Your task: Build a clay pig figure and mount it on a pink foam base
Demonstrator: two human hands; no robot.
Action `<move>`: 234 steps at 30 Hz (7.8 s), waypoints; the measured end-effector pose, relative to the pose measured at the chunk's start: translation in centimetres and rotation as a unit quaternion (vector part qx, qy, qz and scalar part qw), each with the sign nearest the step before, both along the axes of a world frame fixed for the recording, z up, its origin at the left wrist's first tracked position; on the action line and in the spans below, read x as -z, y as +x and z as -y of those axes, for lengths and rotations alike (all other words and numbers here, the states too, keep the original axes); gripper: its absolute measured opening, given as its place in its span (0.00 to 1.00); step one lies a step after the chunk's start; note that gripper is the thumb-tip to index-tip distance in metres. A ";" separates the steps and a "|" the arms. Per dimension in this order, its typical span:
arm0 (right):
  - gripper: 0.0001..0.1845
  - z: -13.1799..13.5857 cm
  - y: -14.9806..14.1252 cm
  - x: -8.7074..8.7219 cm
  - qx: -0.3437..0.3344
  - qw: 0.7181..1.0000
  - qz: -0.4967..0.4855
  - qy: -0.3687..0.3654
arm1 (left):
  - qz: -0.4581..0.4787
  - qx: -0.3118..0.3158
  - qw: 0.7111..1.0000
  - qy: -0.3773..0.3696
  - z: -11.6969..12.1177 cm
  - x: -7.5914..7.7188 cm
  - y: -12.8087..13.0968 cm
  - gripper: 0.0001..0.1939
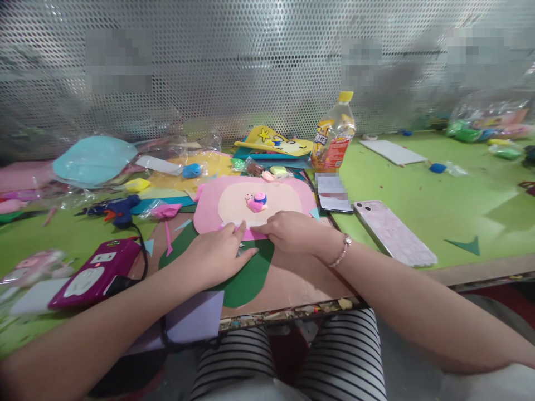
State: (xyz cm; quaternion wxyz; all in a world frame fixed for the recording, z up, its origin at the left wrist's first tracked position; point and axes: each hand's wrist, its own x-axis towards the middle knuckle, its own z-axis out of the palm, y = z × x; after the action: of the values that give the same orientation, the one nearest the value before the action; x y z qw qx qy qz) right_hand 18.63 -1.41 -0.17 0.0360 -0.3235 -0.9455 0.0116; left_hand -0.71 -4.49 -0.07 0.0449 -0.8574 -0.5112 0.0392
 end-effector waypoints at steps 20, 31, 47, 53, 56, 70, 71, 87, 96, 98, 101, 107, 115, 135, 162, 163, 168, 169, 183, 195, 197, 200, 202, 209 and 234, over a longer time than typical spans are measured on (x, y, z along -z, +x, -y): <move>0.18 1.1 1.0 -2.1 0.085 0.993 0.085 0.019 | -0.005 0.026 1.000 -0.007 -0.1 -0.3 -0.2 0.33; 0.17 0.3 1.2 -0.4 0.058 0.991 0.099 0.075 | -0.003 0.039 0.999 -0.013 -0.3 -0.2 -0.4 0.29; 0.16 2.4 0.1 -0.7 0.124 0.970 0.159 0.133 | -0.018 0.028 0.999 -0.012 -0.2 -0.4 -0.3 0.31; 0.18 3.3 0.1 -1.0 0.135 0.967 0.165 0.140 | -0.016 0.021 1.000 -0.015 -0.2 -0.5 -0.2 0.31; 0.17 3.1 0.4 -1.2 0.148 0.968 0.152 0.134 | -0.018 0.017 1.000 -0.019 -0.2 -0.4 -0.2 0.31; 0.09 2.2 1.4 -1.8 0.053 0.997 0.008 -0.056 | -0.017 0.027 0.999 -0.008 -0.2 -0.4 -0.3 0.31; 0.08 2.4 1.3 -1.6 0.057 0.997 0.015 -0.044 | -0.018 0.026 0.999 -0.009 -0.1 -0.4 -0.3 0.31; 0.09 3.2 2.0 -2.1 0.112 0.973 0.174 0.103 | -0.015 0.026 1.000 -0.010 -0.1 -0.5 -0.3 0.31; 0.10 3.5 2.6 -2.8 0.117 0.964 0.220 0.095 | -0.002 0.027 0.999 -0.018 -0.2 -0.5 -0.3 0.31; 0.10 3.3 3.0 -2.7 0.114 0.960 0.235 0.103 | 0.006 0.024 0.999 -0.020 -0.3 -0.4 -0.4 0.32; 0.13 2.8 3.7 -2.8 0.100 0.951 0.270 0.116 | 0.030 0.024 0.999 -0.016 -0.3 -0.3 -0.4 0.33; 0.15 2.1 4.5 -3.8 0.127 0.943 0.270 0.146 | 0.031 0.061 0.998 0.006 -0.3 -0.5 -0.3 0.24; 0.11 3.2 1.7 -3.2 0.131 0.990 0.054 0.000 | 0.070 0.091 0.992 -0.049 -0.2 0.2 -0.1 0.26; 0.22 3.6 -2.0 0.1 0.006 0.996 -0.065 0.058 | 0.046 0.101 0.994 -0.019 1.6 -0.5 1.0 0.21; 0.13 5.6 -2.2 -2.7 0.068 0.986 0.119 0.095 | 0.014 0.009 1.000 -0.015 1.3 -0.3 0.8 0.36; 0.14 5.5 -2.1 -2.6 0.070 0.987 0.114 0.093 | 0.014 0.007 1.000 -0.016 1.3 -0.4 0.8 0.36; 0.20 4.9 -1.3 -1.6 0.064 0.987 0.047 0.141 | 0.013 0.014 0.999 -0.031 1.2 -0.5 0.7 0.35; 0.22 4.7 -1.2 -1.3 0.066 0.987 0.028 0.144 | 0.015 0.017 0.999 -0.033 1.2 -0.6 0.7 0.34; 0.27 3.7 -1.5 -0.2 0.068 0.997 -0.023 0.023 | 0.019 0.021 1.000 -0.013 1.2 -0.2 0.7 0.36; 0.22 4.2 -0.9 -0.9 0.092 0.993 0.032 0.068 | 0.007 -0.003 0.999 -0.041 1.1 -0.2 0.8 0.42; 0.22 4.2 -0.6 -1.0 0.091 0.993 0.038 0.061 | 0.007 -0.003 0.999 -0.042 1.1 -0.2 0.8 0.43; 0.23 4.1 0.0 -1.0 0.102 0.992 0.033 0.062 | 0.011 -0.011 0.999 -0.049 1.0 -0.3 0.8 0.43; 0.24 4.0 0.5 -1.1 0.111 0.992 0.027 0.054 | 0.014 -0.017 0.998 -0.055 1.0 -0.3 0.8 0.43; 0.24 4.2 0.7 -1.8 0.115 0.993 0.029 0.003 | 0.017 -0.010 0.997 -0.077 0.6 -0.6 0.4 0.44; 0.18 4.0 0.6 -1.3 0.093 0.994 0.048 0.032 | 0.020 0.035 0.997 -0.072 -0.1 -0.9 0.1 0.44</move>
State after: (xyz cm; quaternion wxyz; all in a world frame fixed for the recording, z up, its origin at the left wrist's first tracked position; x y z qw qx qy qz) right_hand 19.20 -5.43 1.11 0.0018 -0.4093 -0.9116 -0.0378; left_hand -0.60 -4.44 0.79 -0.0259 -0.8765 -0.4772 0.0574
